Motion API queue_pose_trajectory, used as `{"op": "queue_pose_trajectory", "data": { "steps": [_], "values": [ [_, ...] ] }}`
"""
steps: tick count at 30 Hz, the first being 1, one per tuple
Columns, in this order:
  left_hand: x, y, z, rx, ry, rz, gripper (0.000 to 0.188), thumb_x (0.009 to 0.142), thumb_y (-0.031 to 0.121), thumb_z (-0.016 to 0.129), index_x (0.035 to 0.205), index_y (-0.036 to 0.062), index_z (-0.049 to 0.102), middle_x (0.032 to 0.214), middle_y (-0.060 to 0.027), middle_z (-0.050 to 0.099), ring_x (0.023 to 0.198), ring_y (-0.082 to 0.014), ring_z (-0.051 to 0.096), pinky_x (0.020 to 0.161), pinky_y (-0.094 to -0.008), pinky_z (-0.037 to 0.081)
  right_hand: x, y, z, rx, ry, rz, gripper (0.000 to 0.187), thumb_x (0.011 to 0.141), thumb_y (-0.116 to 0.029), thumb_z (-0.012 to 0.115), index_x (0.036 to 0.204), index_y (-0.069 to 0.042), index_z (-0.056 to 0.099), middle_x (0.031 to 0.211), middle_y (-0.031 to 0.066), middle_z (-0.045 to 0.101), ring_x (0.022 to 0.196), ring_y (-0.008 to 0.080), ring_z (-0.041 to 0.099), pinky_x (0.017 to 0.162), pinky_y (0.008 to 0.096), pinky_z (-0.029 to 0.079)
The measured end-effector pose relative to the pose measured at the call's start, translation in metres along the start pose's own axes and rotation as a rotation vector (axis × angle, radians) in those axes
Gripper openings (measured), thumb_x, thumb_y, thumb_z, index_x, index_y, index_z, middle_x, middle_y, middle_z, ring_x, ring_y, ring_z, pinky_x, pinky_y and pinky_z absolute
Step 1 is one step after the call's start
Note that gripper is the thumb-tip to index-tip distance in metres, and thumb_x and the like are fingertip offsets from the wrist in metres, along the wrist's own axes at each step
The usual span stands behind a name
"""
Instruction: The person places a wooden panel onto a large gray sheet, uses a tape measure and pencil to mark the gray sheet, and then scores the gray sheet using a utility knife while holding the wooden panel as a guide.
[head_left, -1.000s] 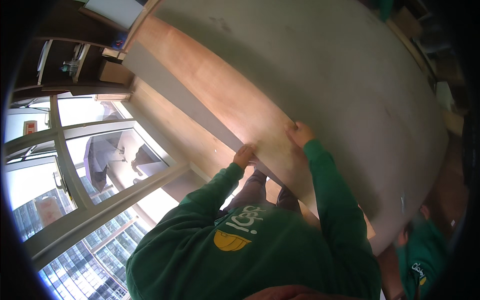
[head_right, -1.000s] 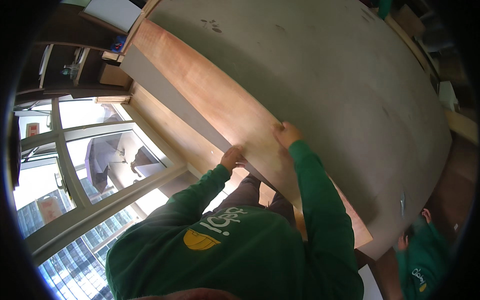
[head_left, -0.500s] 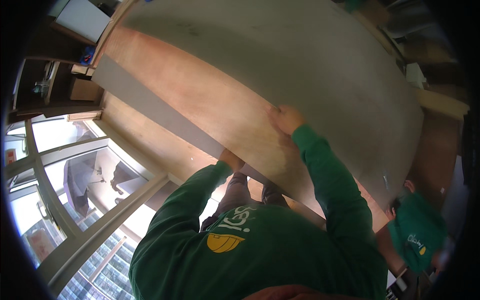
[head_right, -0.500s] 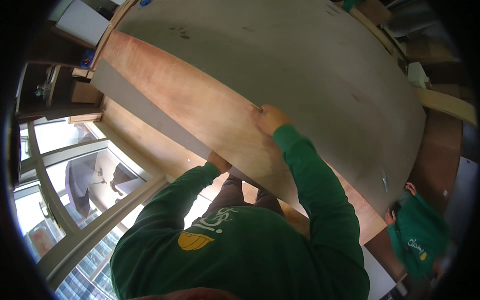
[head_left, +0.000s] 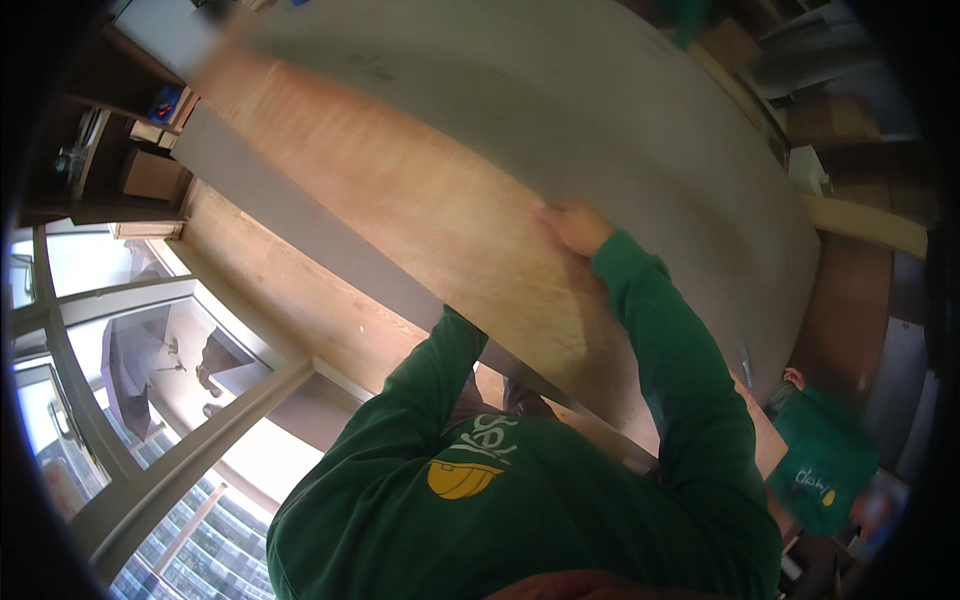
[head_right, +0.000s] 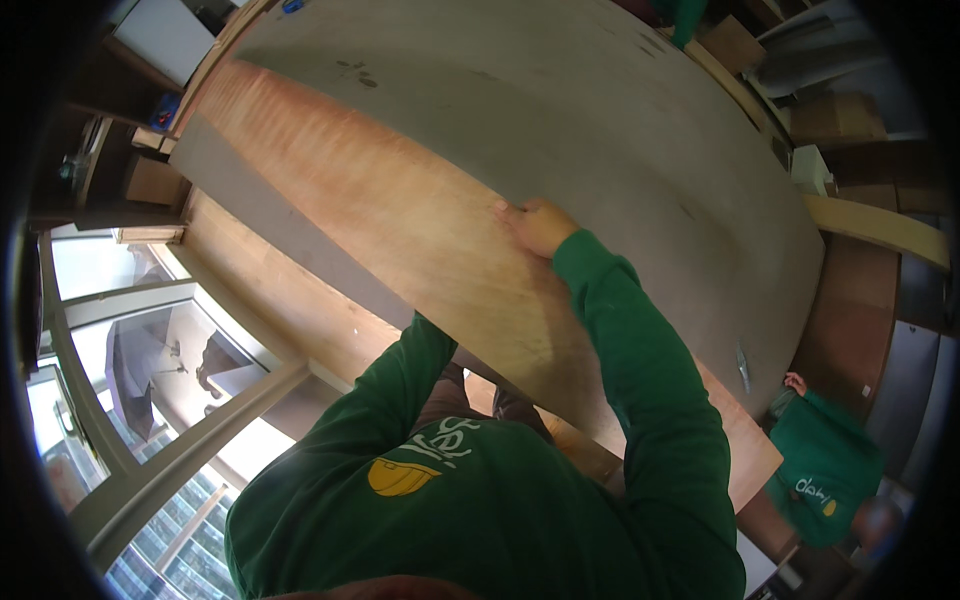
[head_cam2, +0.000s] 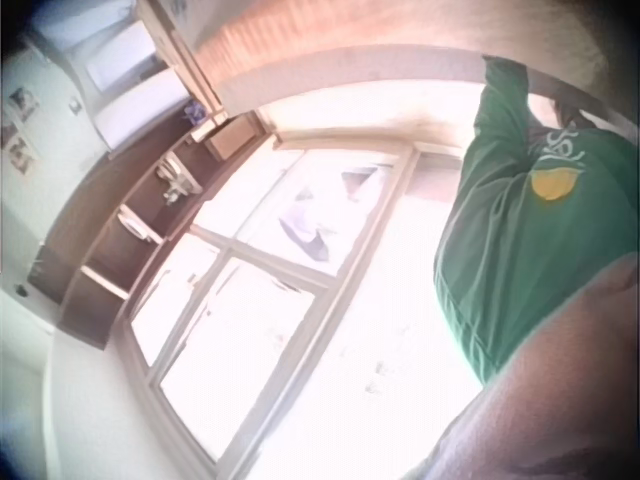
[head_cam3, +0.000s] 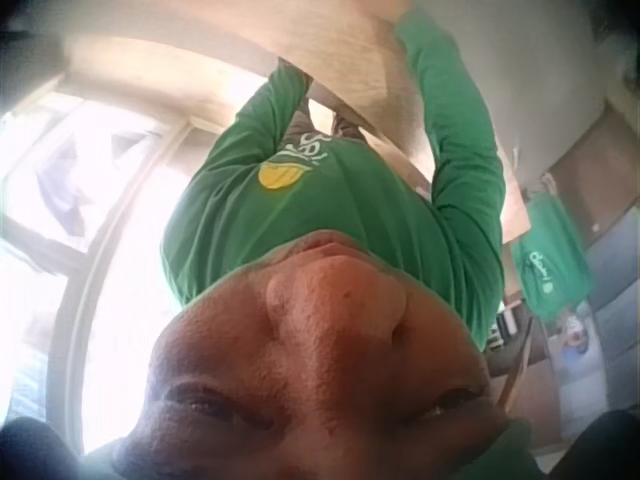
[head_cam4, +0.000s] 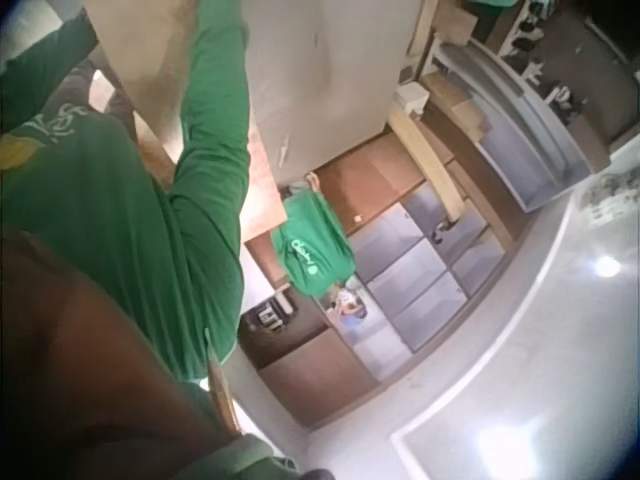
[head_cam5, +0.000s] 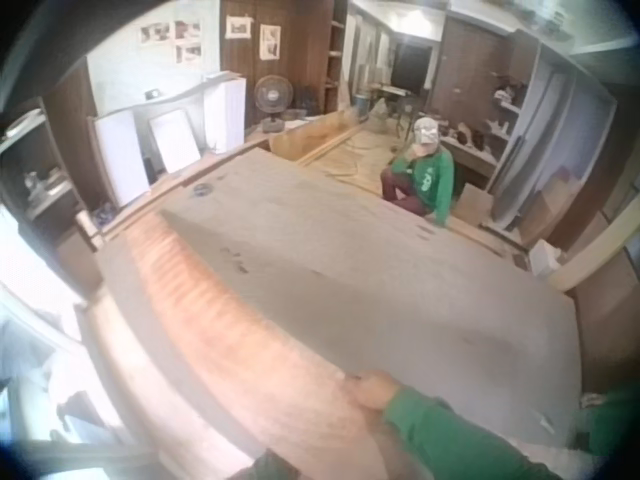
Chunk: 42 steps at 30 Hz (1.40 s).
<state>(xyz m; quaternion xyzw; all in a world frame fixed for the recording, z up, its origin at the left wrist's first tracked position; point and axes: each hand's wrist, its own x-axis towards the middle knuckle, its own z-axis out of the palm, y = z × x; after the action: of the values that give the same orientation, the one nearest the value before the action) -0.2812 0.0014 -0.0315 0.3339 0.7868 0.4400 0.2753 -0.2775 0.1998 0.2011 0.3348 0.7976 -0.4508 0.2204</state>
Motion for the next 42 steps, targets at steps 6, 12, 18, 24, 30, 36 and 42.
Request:
{"op": "queue_pose_trajectory", "data": {
  "steps": [6, 12, 18, 24, 30, 36, 42],
  "values": [
    [0.018, 0.002, -0.005, -0.212, 0.079, -0.194, 0.027, 0.088, 0.023, 0.058, 0.106, 0.0037, 0.066, 0.092, -0.0155, 0.069, 0.082, -0.0316, 0.065, 0.075, -0.0421, 0.052, -0.008, -0.005, 0.001, -0.097, 0.042, -0.019, 0.066, 0.093, -0.058, 0.051, 0.1, 0.005, 0.068, 0.093, 0.0215, 0.069, 0.086, 0.0321, 0.066, 0.078, 0.0403, 0.051],
    [0.04, 0.003, -0.008, -0.423, 0.166, -0.342, 0.027, 0.09, 0.025, 0.057, 0.105, 0.0036, 0.066, 0.089, -0.015, 0.069, 0.078, -0.0296, 0.066, 0.072, -0.041, 0.052, -0.018, -0.017, 0.004, -0.127, 0.024, 0.034, 0.065, 0.094, -0.057, 0.051, 0.11, 0.005, 0.065, 0.105, 0.0223, 0.068, 0.096, 0.0319, 0.065, 0.086, 0.0384, 0.049],
    [0.04, -0.007, -0.013, -0.587, 0.246, -0.448, 0.027, 0.091, 0.026, 0.056, 0.103, 0.0034, 0.067, 0.087, -0.0145, 0.069, 0.075, -0.0276, 0.066, 0.069, -0.0399, 0.052, -0.016, -0.008, 0.016, -0.075, 0.01, 0.049, 0.061, 0.095, -0.053, 0.051, 0.111, 0.004, 0.065, 0.103, 0.0184, 0.068, 0.094, 0.0265, 0.064, 0.085, 0.0365, 0.049],
    [-0.002, -0.03, -0.023, -0.663, 0.322, -0.561, 0.028, 0.093, 0.028, 0.056, 0.101, 0.0033, 0.067, 0.084, -0.0141, 0.069, 0.072, -0.0255, 0.067, 0.066, -0.0387, 0.052, -0.016, -0.009, 0.02, -0.018, 0.035, 0.036, 0.058, 0.096, -0.052, 0.05, 0.102, 0.003, 0.067, 0.09, 0.0138, 0.067, 0.084, 0.0233, 0.062, 0.078, 0.0354, 0.049],
    [-0.085, -0.063, -0.029, -0.644, 0.308, -0.718, 0.03, 0.094, 0.029, 0.055, 0.099, 0.0032, 0.068, 0.082, -0.0136, 0.07, 0.069, -0.0235, 0.067, 0.063, -0.0376, 0.052, -0.005, 0.008, 0.017, -0.026, 0.005, 0.007, 0.064, 0.094, -0.057, 0.049, 0.106, 0.004, 0.067, 0.101, 0.0216, 0.069, 0.096, 0.0323, 0.065, 0.087, 0.0392, 0.048],
    [-0.143, -0.048, -0.022, -0.818, 0.315, -0.834, 0.03, 0.096, 0.029, 0.058, 0.09, -0.0006, 0.064, 0.061, -0.0082, 0.06, 0.051, -0.018, 0.057, 0.051, -0.0327, 0.047, 0.003, 0.014, 0.023, -0.064, -0.009, 0.012, 0.067, 0.094, -0.058, 0.048, 0.109, 0.005, 0.066, 0.104, 0.0233, 0.068, 0.098, 0.0343, 0.065, 0.088, 0.0399, 0.048],
    [-0.147, -0.036, -0.031, -0.868, 0.346, -0.866, 0.031, 0.096, 0.028, 0.059, 0.091, -0.002, 0.056, 0.063, -0.0127, 0.059, 0.048, -0.0211, 0.056, 0.045, -0.0353, 0.046, 0.03, 0.049, 0.032, -0.016, 0.007, 0.029, 0.073, 0.093, -0.062, 0.048, 0.116, 0.005, 0.063, 0.112, 0.0231, 0.067, 0.103, 0.034, 0.064, 0.092, 0.0394, 0.047]
  ]
}}
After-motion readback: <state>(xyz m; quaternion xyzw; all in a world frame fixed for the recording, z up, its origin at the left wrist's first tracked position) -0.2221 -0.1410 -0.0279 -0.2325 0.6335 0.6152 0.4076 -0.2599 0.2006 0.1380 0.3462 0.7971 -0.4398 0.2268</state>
